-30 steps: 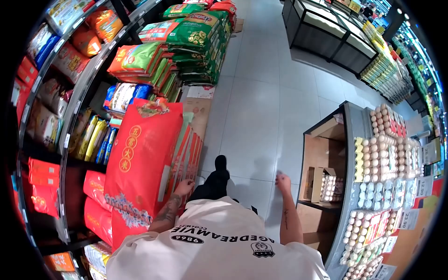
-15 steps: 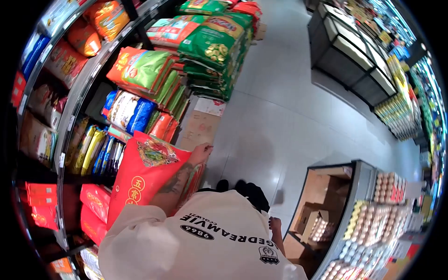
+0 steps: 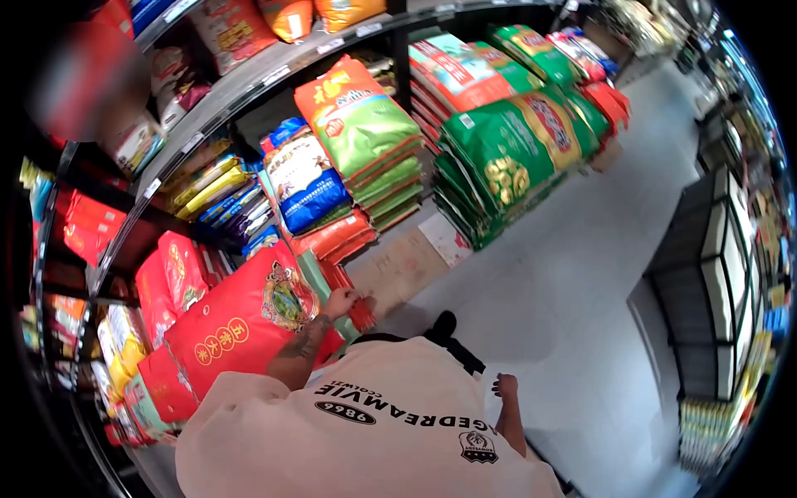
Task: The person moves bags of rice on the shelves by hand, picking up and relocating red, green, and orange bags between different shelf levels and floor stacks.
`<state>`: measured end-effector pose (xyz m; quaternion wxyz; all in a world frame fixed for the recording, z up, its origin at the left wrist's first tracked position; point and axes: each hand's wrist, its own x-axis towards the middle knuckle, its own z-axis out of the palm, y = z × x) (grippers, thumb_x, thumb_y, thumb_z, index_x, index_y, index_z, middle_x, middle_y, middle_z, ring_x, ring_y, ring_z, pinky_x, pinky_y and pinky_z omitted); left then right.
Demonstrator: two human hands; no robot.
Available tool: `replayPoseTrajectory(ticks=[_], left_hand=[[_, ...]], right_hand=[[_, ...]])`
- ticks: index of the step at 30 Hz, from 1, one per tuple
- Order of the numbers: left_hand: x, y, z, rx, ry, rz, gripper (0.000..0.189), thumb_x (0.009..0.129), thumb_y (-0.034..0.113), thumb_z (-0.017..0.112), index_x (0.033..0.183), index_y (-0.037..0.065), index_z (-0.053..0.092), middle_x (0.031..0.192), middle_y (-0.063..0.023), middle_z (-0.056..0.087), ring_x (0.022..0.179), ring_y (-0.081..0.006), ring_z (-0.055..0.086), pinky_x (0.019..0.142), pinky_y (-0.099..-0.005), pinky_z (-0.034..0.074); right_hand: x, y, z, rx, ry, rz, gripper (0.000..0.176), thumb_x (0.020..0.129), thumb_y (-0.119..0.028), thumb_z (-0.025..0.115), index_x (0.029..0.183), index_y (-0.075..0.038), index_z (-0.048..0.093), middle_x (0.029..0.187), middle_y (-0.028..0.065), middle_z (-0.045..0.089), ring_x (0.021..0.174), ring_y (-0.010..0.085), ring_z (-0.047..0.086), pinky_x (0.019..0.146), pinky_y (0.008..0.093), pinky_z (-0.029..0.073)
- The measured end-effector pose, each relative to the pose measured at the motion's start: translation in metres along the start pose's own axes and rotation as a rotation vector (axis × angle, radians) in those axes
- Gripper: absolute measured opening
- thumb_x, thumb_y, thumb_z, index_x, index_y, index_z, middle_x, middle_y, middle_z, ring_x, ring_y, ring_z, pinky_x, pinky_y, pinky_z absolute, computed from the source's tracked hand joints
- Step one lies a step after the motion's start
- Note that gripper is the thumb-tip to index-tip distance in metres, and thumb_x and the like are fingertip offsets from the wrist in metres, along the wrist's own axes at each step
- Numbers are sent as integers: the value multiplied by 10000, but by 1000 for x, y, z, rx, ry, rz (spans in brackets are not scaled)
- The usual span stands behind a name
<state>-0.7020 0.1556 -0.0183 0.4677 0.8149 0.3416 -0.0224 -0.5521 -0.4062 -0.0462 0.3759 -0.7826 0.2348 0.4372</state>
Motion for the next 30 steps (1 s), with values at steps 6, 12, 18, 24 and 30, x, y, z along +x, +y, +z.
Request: replayPoseTrajectory(ticks=[6, 12, 18, 24, 30], left_hand=[[-7, 61, -16, -20, 170, -291, 280, 795, 271, 556, 888, 27, 656, 830, -180, 644, 814, -312, 630, 736, -371, 487], [-8, 40, 10, -167, 186, -429, 278, 800, 270, 578, 907, 29, 663, 827, -168, 657, 810, -287, 639, 744, -360, 489], [71, 9, -1, -203, 237, -441, 286, 791, 276, 588, 898, 23, 668, 838, -169, 659, 798, -292, 643, 737, -369, 495], [198, 21, -88, -202, 291, -247, 368, 836, 317, 524, 972, -6, 635, 963, -212, 631, 943, -330, 601, 829, -371, 463], [265, 34, -134, -1077, 110, -461, 408, 924, 384, 406, 1030, 53, 618, 945, -101, 653, 861, -180, 604, 729, -310, 481]], right_hand=[[150, -247, -99, -106, 19, -218, 172, 823, -200, 516, 889, -43, 536, 717, 138, 586, 471, 234, 560, 354, 318, 396], [142, -427, -26, -160, -46, -543, 266, 846, -236, 508, 990, -19, 562, 753, 105, 604, 548, 180, 583, 444, 288, 442], [105, -477, 107, -174, -251, -593, 249, 868, -262, 536, 983, -50, 596, 771, 70, 619, 620, 145, 582, 515, 270, 460], [53, -579, 195, -343, -172, -952, 191, 844, -184, 573, 927, -21, 630, 784, 94, 633, 706, 185, 605, 635, 282, 466], [40, -717, 247, -352, 122, -1449, 264, 821, -178, 592, 991, 24, 588, 975, 202, 589, 949, 348, 556, 836, 391, 436]])
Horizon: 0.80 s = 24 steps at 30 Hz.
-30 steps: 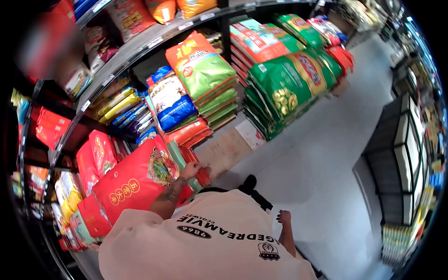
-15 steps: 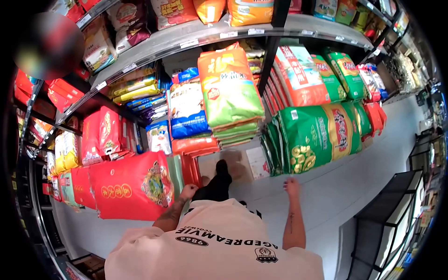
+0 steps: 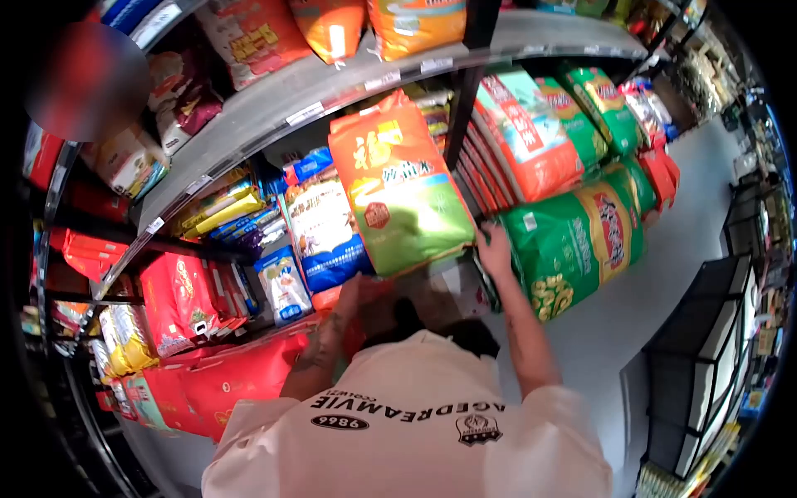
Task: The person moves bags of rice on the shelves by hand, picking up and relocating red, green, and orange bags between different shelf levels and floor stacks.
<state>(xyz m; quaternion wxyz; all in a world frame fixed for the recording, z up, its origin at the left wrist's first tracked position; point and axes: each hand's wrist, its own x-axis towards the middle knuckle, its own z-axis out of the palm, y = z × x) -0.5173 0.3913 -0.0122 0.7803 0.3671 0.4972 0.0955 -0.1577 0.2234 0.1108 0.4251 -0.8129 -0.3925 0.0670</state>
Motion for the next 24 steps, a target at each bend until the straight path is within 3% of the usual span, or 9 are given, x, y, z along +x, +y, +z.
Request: replayPoseTrajectory(ticks=[2, 10, 12, 13, 14, 17, 18, 19, 24], left_hand=[[-61, 54, 41, -41, -13, -68, 404, 932, 406, 391, 1109, 88, 565, 948, -63, 643, 841, -147, 599, 695, -291, 482], [-115, -7, 42, -338, 196, -85, 375, 925, 384, 438, 1095, 66, 541, 1012, -98, 609, 847, -207, 597, 682, -314, 493], [-133, -33, 30, -465, 293, -82, 316, 931, 328, 446, 1048, 57, 560, 1000, -89, 608, 880, -236, 589, 777, -359, 489], [-155, -23, 40, -562, 257, -66, 276, 933, 287, 451, 995, 53, 583, 981, -67, 608, 882, -213, 584, 830, -331, 473], [-149, -65, 15, -409, 412, -11, 262, 931, 266, 456, 959, 46, 596, 934, -50, 613, 838, -170, 577, 779, -277, 474], [-156, -115, -8, -424, 452, -64, 310, 910, 307, 485, 1005, 36, 601, 874, -58, 631, 769, -179, 591, 699, -285, 481], [-167, -61, 40, -549, 575, -173, 336, 887, 322, 521, 1044, 33, 589, 944, -83, 643, 847, -232, 611, 749, -314, 499], [-148, -78, 29, -429, 605, -246, 560, 850, 388, 568, 1261, 31, 439, 1179, -180, 546, 1045, -335, 550, 879, -371, 462], [-115, 11, 93, -76, 558, -4, 596, 819, 323, 567, 1290, 14, 372, 1210, -215, 486, 1090, -362, 485, 924, -386, 396]], right_hand=[[40, -31, -1, -4, -7, -51, 269, 809, -173, 598, 992, 24, 580, 1020, 212, 571, 979, 357, 539, 851, 396, 430], [139, -116, 45, -160, 64, -499, 522, 768, -228, 641, 1219, -27, 472, 1326, 207, 379, 1215, 391, 357, 991, 498, 300], [113, -85, 82, -399, -317, -411, 749, 773, -395, 576, 1380, -73, 278, 1418, 184, 270, 1297, 363, 260, 1061, 502, 171], [112, -92, 75, -411, -313, -392, 776, 771, -416, 561, 1397, -83, 244, 1430, 179, 249, 1297, 372, 251, 1062, 510, 161], [114, -90, 75, -423, -338, -381, 742, 789, -443, 539, 1397, -120, 263, 1459, 157, 196, 1288, 369, 266, 1047, 533, 187], [114, -89, 71, -399, -369, -358, 747, 752, -428, 595, 1356, -78, 328, 1442, 174, 225, 1267, 412, 281, 1042, 548, 198], [112, -81, 73, -354, -300, -407, 751, 733, -428, 621, 1337, -69, 357, 1428, 188, 250, 1254, 432, 288, 1028, 566, 213], [115, -79, 72, -332, -289, -453, 752, 722, -438, 630, 1314, -45, 382, 1410, 204, 279, 1239, 432, 306, 1010, 586, 226], [111, -79, 67, -307, -247, -444, 714, 778, -468, 547, 1338, -59, 376, 1397, 222, 298, 1270, 422, 283, 1036, 578, 161]])
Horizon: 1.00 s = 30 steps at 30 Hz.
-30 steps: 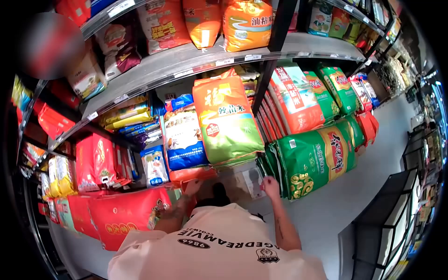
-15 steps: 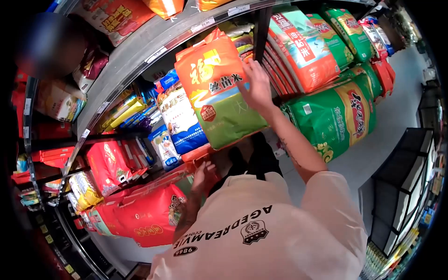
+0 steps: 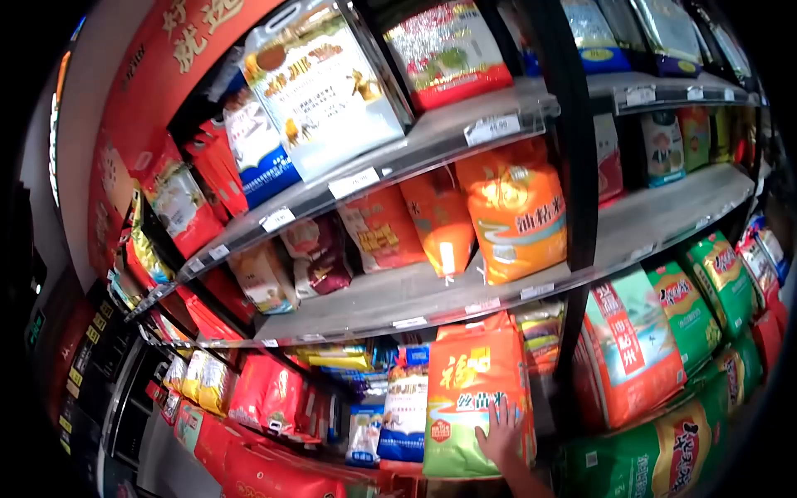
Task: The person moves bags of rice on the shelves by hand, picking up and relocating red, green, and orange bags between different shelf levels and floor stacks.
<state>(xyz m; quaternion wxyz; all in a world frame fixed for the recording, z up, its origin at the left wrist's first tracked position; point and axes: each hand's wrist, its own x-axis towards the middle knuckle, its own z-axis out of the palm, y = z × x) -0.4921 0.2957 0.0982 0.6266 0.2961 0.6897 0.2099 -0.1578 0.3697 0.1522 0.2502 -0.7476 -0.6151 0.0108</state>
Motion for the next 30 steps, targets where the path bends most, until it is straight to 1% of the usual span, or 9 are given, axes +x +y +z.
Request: replayPoseTrajectory(ticks=[6, 9, 10, 13, 16, 21, 23, 24, 30], left_hand=[[-52, 120, 98, 475, 20, 676, 656, 783, 243, 566, 1324, -6, 292, 1248, -258, 413, 1144, -394, 407, 978, -405, 317], [-71, 137, 121, 595, 75, 836, 693, 764, 204, 566, 1342, -16, 253, 1266, -279, 377, 1171, -410, 368, 1005, -415, 278], [-72, 136, 125, 628, 96, 864, 706, 758, 191, 566, 1347, -20, 239, 1273, -287, 365, 1180, -415, 355, 1014, -418, 265], [-66, 121, 131, 719, 191, 885, 746, 740, 151, 565, 1365, -30, 199, 1291, -308, 329, 1206, -431, 316, 1041, -427, 225], [-40, 100, 132, 770, 290, 965, 651, 772, 182, 610, 1351, 70, 336, 1251, -207, 419, 1109, -389, 442, 965, -421, 338], [-54, 120, 114, 691, -67, 1040, 888, 732, 149, 661, 1434, 124, 118, 1282, -202, 382, 1182, -359, 389, 991, -390, 314], [-11, 100, 110, 776, 100, 988, 810, 788, 415, 639, 1365, 10, 241, 1248, -256, 419, 1164, -386, 419, 970, -404, 375], [-2, 99, 104, 827, -5, 875, 980, 779, 434, 643, 1413, 48, 2, 1328, -295, 273, 1238, -428, 305, 1008, -417, 327], [23, 80, 98, 846, 96, 830, 937, 770, 480, 631, 1428, 129, 63, 1377, -288, 232, 1212, -455, 352, 972, -431, 371]], right_hand=[[-11, 20, -3, 131, 4, -88, 707, 792, -473, 525, 1351, -75, 354, 1394, 215, 304, 1284, 409, 262, 1050, 556, 135], [-16, 1, -73, 37, -56, -65, 708, 810, -394, 552, 1370, -41, 301, 1447, 126, 254, 1285, 358, 271, 1062, 486, 199], [-10, 7, -45, 148, 4, -77, 700, 802, -480, 516, 1349, -75, 355, 1397, 214, 296, 1292, 408, 247, 1054, 550, 123], [-16, 22, -21, 214, -20, -92, 698, 807, -487, 507, 1350, -77, 352, 1402, 215, 285, 1299, 407, 233, 1056, 547, 112], [-17, 32, -21, 208, -39, -136, 682, 810, -483, 512, 1342, -83, 362, 1403, 209, 285, 1294, 408, 242, 1050, 546, 138], [-19, 45, -15, 211, -54, -180, 647, 830, -450, 508, 1342, -82, 362, 1407, 211, 277, 1296, 407, 235, 1050, 506, 172], [-19, 45, -16, 181, -53, -195, 644, 829, -449, 511, 1338, -83, 367, 1408, 206, 274, 1292, 405, 240, 1045, 497, 182], [-17, 45, -15, 184, -52, -192, 642, 828, -449, 510, 1337, -82, 369, 1408, 205, 275, 1291, 404, 242, 1045, 496, 184], [-15, 46, -13, 181, -33, -216, 560, 823, -319, 548, 1307, -76, 404, 1378, 195, 313, 1266, 368, 283, 1032, 480, 215]])
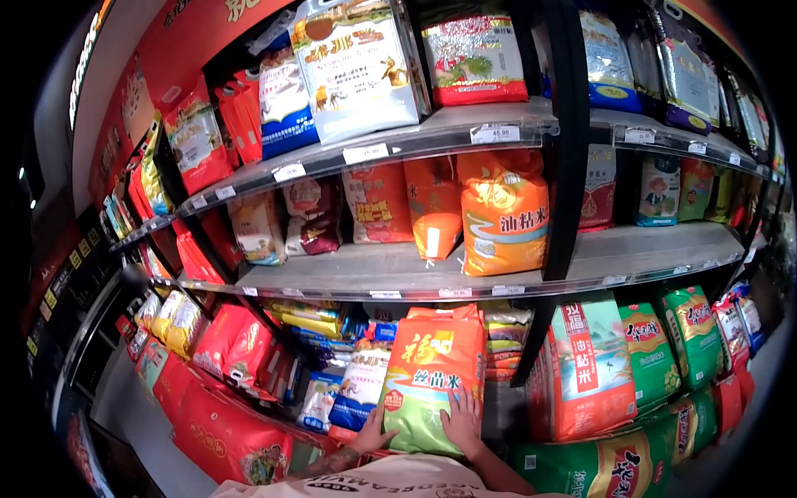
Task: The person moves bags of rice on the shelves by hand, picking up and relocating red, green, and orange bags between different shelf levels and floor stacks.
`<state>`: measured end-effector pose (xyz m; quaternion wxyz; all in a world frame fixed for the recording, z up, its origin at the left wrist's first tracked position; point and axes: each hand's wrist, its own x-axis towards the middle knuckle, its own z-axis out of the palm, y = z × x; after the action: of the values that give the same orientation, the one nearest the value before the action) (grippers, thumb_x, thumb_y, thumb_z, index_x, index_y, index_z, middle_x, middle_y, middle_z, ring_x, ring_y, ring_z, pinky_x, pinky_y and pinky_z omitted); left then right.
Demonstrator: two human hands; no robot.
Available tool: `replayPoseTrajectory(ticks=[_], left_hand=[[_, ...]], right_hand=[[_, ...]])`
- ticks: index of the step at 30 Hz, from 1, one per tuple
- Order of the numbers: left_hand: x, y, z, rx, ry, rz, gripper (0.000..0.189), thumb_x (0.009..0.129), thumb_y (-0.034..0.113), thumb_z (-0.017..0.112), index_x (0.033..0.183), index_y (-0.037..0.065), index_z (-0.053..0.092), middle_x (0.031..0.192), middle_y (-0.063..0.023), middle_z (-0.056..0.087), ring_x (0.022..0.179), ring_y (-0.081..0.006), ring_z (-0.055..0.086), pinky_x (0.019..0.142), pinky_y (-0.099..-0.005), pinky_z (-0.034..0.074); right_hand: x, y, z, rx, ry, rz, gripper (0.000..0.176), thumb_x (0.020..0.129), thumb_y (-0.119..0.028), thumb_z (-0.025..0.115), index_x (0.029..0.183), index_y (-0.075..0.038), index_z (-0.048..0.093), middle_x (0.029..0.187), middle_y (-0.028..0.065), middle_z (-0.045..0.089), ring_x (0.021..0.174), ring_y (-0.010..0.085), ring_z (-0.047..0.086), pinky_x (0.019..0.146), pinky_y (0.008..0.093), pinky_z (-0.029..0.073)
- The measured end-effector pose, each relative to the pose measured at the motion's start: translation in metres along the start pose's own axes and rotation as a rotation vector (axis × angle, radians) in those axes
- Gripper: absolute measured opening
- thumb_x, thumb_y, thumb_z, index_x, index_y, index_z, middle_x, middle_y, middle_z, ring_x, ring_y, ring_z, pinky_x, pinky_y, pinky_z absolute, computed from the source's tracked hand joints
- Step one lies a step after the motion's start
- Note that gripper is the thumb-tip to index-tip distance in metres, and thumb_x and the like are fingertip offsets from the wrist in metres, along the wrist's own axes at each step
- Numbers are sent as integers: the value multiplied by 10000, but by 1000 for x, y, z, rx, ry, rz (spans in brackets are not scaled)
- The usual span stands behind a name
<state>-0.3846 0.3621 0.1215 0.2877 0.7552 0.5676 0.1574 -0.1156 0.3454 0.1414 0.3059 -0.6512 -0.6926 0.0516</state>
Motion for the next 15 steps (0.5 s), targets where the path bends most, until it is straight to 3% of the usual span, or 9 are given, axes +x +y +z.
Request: replayPoseTrajectory(ticks=[5, 9, 10, 15], left_hand=[[-2, 3, -1, -23, 84, 66, 906, 775, 454, 640, 1417, 93, 112, 1353, -292, 257, 1193, -452, 369, 962, -437, 378], [-4, 1, 0, -4, 99, 53, 901, 776, 455, 639, 1416, 95, 118, 1354, -290, 253, 1195, -448, 366, 964, -433, 378], [-2, 2, -1, -54, 73, 38, 901, 772, 470, 636, 1420, 113, 121, 1363, -284, 244, 1206, -441, 359, 967, -434, 375], [-2, 8, -8, -74, 41, -20, 904, 764, 472, 643, 1425, 153, 115, 1378, -273, 234, 1228, -444, 335, 974, -447, 367]], right_hand=[[4, 2, 0, 7, 19, -29, 518, 824, -298, 543, 1271, -60, 439, 1358, 179, 343, 1261, 351, 295, 1033, 473, 222], [11, 12, 4, 61, 47, -46, 462, 789, -270, 582, 1192, -63, 497, 1250, 167, 442, 1170, 347, 387, 970, 451, 303], [15, 15, 2, 58, 77, -68, 426, 760, -253, 607, 1133, -62, 530, 1181, 146, 483, 1098, 327, 436, 902, 437, 358], [30, 24, -1, 42, 142, -122, 352, 719, -203, 634, 1028, -48, 568, 1044, 134, 523, 961, 318, 491, 782, 426, 416]])
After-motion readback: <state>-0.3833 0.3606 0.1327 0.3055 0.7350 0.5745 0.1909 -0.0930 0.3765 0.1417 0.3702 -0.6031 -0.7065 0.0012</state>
